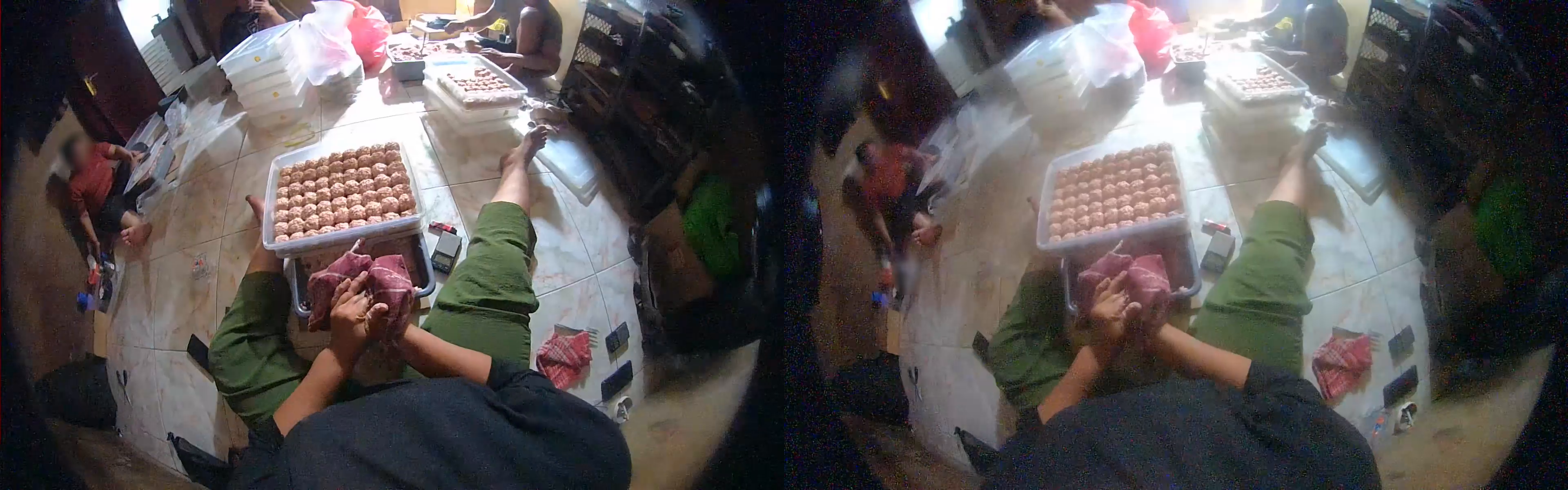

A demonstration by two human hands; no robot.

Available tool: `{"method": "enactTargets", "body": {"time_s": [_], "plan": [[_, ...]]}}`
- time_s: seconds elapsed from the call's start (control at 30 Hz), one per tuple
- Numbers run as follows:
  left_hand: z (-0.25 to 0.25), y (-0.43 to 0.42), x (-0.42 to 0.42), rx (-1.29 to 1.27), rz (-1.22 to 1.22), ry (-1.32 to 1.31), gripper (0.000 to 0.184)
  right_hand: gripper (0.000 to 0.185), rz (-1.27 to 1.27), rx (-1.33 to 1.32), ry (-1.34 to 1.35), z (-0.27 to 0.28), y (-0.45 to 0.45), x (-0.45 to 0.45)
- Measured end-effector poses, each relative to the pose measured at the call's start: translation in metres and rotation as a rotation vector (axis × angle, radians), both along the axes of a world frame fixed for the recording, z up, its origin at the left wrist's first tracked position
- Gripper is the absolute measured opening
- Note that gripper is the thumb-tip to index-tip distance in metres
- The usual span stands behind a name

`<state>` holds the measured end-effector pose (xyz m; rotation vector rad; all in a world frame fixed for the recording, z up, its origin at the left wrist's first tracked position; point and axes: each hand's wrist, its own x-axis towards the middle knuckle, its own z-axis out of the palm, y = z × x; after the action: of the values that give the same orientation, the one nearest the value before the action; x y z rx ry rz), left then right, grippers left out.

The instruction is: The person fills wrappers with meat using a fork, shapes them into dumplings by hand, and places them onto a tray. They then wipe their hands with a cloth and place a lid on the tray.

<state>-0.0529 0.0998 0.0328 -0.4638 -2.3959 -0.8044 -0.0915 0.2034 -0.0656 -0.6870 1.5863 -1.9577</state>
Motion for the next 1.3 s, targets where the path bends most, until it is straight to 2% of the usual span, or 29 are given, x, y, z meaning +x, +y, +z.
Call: {"method": "enactTargets", "body": {"time_s": [0.13,0.2,0.27,0.3,0.4,0.47,0.5,0.7,0.83,0.97,1.13,1.27,1.3], "plan": [[0.008,0.001,0.003,-0.012,0.009,0.0,0.04,0.033,-0.016,-0.007,0.003,0.0,0.005,-0.009],[0.024,0.003,0.007,0.106,-0.009,-0.06,0.034,0.032,-0.022,-0.015,0.004,0.001,0.006,-0.015],[0.038,0.006,0.014,0.251,-0.005,-0.135,0.034,0.032,-0.025,-0.023,0.009,0.004,0.007,-0.022],[0.038,-0.004,0.013,0.185,-0.056,-0.149,0.041,0.032,-0.027,-0.027,0.013,0.005,0.008,-0.025],[0.044,0.0,0.015,0.444,0.217,0.073,0.047,0.032,-0.023,-0.032,0.014,0.007,0.009,-0.03],[0.033,-0.006,0.002,0.53,0.16,0.01,0.079,0.032,-0.003,-0.03,0.009,0.006,0.007,-0.023],[0.017,-0.021,-0.008,0.489,0.142,-0.041,0.093,0.032,0.013,-0.029,0.004,0.005,0.003,-0.017],[-0.054,-0.043,0.012,0.149,0.259,-0.464,0.079,0.032,0.107,-0.04,-0.009,0.009,-0.019,0.011],[-0.064,-0.041,0.006,0.132,0.26,-0.551,0.07,0.031,0.117,-0.038,-0.027,0.007,-0.01,0.009],[-0.054,-0.037,-0.005,0.253,0.258,-0.576,0.061,0.031,0.113,-0.029,-0.043,0.005,-0.003,0.007],[0.004,-0.006,-0.013,0.278,0.196,-0.309,0.054,0.031,0.085,-0.012,-0.046,0.001,0.005,0.01],[0.024,-0.004,-0.004,0.381,0.006,-0.247,0.05,0.031,0.073,-0.004,-0.046,0.001,0.01,0.009],[0.024,-0.003,-0.004,0.487,-0.032,-0.291,0.049,0.031,0.068,-0.005,-0.041,0.001,0.011,0.008]]}}
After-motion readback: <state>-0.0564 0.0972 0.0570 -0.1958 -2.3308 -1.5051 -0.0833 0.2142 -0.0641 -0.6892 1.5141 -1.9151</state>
